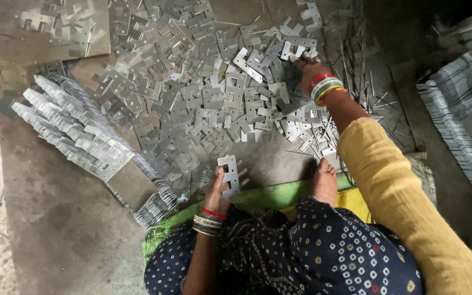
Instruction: The person picks up individual small metal E-shaped pieces from a pile on the floor and stacks them neatly on top of an existing stack of identical pieces.
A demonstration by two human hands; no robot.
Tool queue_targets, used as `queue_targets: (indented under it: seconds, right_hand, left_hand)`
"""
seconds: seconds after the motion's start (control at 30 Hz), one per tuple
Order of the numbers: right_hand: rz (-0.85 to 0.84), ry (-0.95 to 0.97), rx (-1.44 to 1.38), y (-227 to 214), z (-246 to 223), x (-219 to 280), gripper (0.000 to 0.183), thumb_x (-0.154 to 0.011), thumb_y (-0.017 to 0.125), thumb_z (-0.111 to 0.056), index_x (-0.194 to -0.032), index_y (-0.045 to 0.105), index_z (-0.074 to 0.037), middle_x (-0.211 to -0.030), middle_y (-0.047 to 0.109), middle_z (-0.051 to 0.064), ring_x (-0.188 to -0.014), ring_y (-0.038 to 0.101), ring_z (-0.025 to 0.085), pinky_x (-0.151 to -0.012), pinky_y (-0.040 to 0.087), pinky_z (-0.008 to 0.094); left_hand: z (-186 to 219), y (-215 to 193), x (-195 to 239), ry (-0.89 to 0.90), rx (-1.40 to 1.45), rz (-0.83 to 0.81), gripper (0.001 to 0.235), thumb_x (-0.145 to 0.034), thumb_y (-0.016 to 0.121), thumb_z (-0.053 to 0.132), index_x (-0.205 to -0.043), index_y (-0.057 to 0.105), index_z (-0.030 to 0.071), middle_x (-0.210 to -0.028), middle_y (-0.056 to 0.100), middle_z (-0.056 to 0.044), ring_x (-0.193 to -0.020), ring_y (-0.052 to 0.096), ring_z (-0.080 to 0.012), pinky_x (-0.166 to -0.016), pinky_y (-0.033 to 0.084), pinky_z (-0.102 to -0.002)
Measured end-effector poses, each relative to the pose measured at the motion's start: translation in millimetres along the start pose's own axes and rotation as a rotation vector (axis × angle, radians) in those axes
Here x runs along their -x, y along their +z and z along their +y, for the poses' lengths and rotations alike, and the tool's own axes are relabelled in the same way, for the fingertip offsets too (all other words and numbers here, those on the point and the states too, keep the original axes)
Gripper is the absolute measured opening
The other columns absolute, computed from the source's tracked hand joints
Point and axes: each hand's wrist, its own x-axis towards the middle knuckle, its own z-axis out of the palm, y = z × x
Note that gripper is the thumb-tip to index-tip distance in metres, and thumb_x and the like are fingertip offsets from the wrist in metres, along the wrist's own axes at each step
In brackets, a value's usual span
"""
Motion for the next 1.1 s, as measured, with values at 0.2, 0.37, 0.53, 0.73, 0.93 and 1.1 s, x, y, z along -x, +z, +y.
queue_targets:
  seconds: [0.2,0.37,0.53,0.73,0.93,1.1]
  right_hand:
    - [-0.377,0.102,0.326,37,-24,41,0.034,-0.096,0.057,-0.021,-0.126,0.071,-0.013,-0.118,0.078,0.022,-0.109,0.075,0.04,-0.095,0.061,0.048]
    - [-0.322,-0.137,0.24,7,-105,111,0.04,-0.088,0.059,-0.021,-0.127,0.065,-0.012,-0.103,0.074,0.022,-0.088,0.074,0.041,-0.077,0.061,0.051]
    - [-0.306,-0.085,0.125,-53,-155,139,0.057,-0.082,0.057,-0.012,-0.137,0.06,-0.022,-0.105,0.073,0.02,-0.092,0.072,0.041,-0.078,0.059,0.053]
    - [-0.327,-0.351,0.125,-20,-179,148,0.058,-0.081,0.056,-0.008,-0.139,0.055,-0.01,-0.128,0.064,0.022,-0.092,0.072,0.041,-0.077,0.06,0.053]
    - [-0.194,-0.593,0.245,34,-169,166,0.054,-0.085,0.06,-0.013,-0.138,0.053,-0.002,-0.137,0.061,0.021,-0.112,0.069,0.034,-0.088,0.06,0.048]
    - [-0.149,-0.698,0.259,17,-184,161,0.063,-0.074,0.067,-0.025,-0.13,0.058,0.003,-0.123,0.066,0.026,-0.101,0.071,0.036,-0.077,0.06,0.047]
  left_hand:
    - [-2,4,-9,0.087,0.064,-0.025,0.061,-0.106,0.044,0.044,-0.159,0.031,0.017,-0.153,0.049,-0.017,-0.135,0.053,-0.0346,-0.112,0.047,-0.053]
    - [-1,18,-4,0.105,0.087,0.0,0.059,-0.106,0.045,0.041,-0.161,0.03,0.025,-0.142,0.053,-0.011,-0.122,0.058,-0.0269,-0.105,0.051,-0.052]
    - [-6,15,13,0.134,0.097,0.063,0.053,-0.108,0.047,0.038,-0.157,0.041,0.018,-0.134,0.061,-0.012,-0.107,0.065,-0.0262,-0.091,0.058,-0.049]
    - [-11,16,19,0.182,0.203,0.047,0.052,-0.106,0.05,0.038,-0.154,0.043,0.019,-0.133,0.062,-0.011,-0.11,0.066,-0.0274,-0.092,0.059,-0.049]
    - [-26,6,11,0.24,0.192,0.197,0.046,-0.104,0.057,0.026,-0.147,0.045,0.012,-0.128,0.063,-0.02,-0.106,0.068,-0.0337,-0.088,0.06,-0.054]
    - [-38,-11,-4,0.291,0.194,0.165,0.044,-0.104,0.057,0.021,-0.146,0.047,0.009,-0.127,0.065,-0.025,-0.104,0.071,-0.0398,-0.088,0.061,-0.054]
